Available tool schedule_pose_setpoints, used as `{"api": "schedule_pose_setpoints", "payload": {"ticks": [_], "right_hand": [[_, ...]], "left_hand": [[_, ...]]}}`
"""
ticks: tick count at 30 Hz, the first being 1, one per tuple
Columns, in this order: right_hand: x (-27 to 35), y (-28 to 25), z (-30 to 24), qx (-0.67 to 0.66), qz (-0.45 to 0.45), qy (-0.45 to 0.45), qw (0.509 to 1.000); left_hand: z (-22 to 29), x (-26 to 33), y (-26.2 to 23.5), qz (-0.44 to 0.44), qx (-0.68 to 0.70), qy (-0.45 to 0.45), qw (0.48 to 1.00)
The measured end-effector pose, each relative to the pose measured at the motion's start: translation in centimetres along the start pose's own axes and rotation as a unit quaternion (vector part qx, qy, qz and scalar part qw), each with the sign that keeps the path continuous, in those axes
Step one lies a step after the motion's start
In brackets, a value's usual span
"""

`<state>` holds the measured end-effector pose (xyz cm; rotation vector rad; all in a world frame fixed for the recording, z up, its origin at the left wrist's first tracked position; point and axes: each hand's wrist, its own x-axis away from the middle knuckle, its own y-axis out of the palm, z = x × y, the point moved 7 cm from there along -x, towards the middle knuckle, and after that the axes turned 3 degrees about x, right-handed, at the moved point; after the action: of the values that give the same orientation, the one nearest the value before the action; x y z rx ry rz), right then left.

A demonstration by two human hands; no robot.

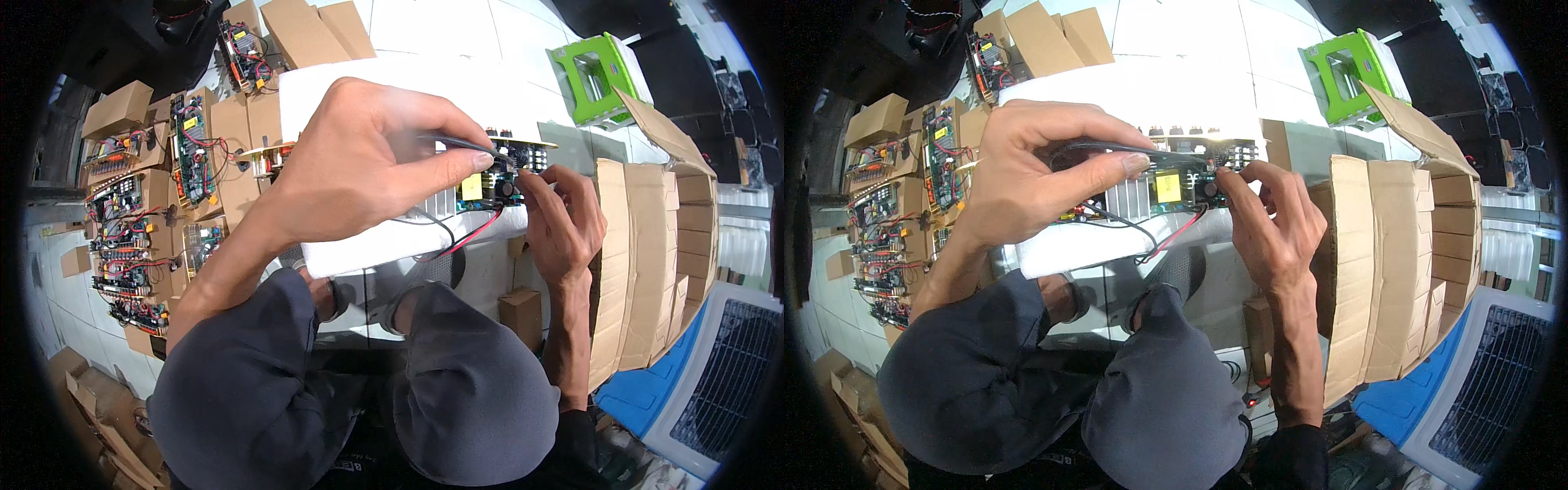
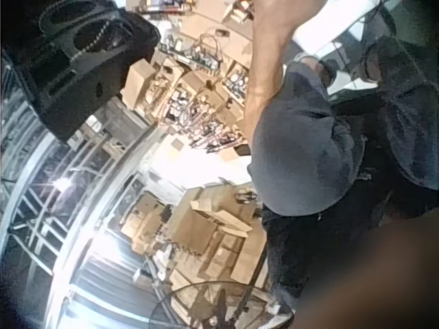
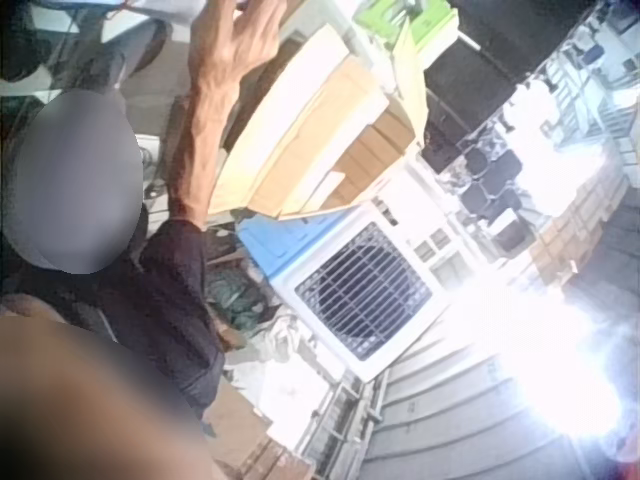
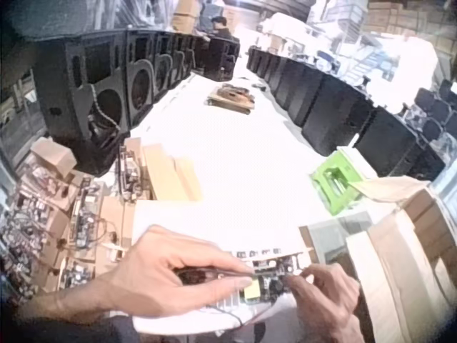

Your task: The person sits cross-legged and uses a hot glue gun to apply glue to a wire connector on a circuit board. They then connect the wire to the board and inspect the connection.

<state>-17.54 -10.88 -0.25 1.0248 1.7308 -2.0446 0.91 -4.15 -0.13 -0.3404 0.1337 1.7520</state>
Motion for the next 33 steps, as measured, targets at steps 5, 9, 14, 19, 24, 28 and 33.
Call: {"api": "schedule_pose_setpoints", "payload": {"ticks": [5, 9, 14, 19, 24, 28, 33], "right_hand": [[-0.1, 0.2, 0.1, 0.013, -0.007, -0.016, 1.0], [-0.2, 0.4, 0.1, 0.02, -0.021, -0.043, 0.999], [-0.2, 0.9, 0.3, 0.016, -0.025, -0.071, 0.997], [-0.4, 1.4, 0.5, 0.032, -0.035, -0.076, 0.996], [-0.4, 1.8, 0.5, 0.04, -0.043, -0.064, 0.996], [-0.3, 2.0, 0.6, 0.038, -0.047, -0.058, 0.997], [-0.1, 1.4, 0.4, 0.033, -0.048, -0.045, 0.997]], "left_hand": [[0.4, 0.1, 0.1, -0.012, -0.019, 0.03, 0.999], [0.4, 0.0, -0.1, -0.013, -0.025, 0.013, 1.0], [0.2, 0.0, -0.1, -0.014, -0.025, 0.015, 0.999], [0.2, 0.0, 0.0, -0.01, -0.019, 0.026, 0.999], [0.2, 0.0, 0.0, -0.019, -0.035, 0.031, 0.999], [0.2, 0.1, 0.0, -0.014, -0.039, 0.036, 0.998], [0.2, 0.0, -0.1, -0.018, -0.038, 0.02, 0.999]]}}
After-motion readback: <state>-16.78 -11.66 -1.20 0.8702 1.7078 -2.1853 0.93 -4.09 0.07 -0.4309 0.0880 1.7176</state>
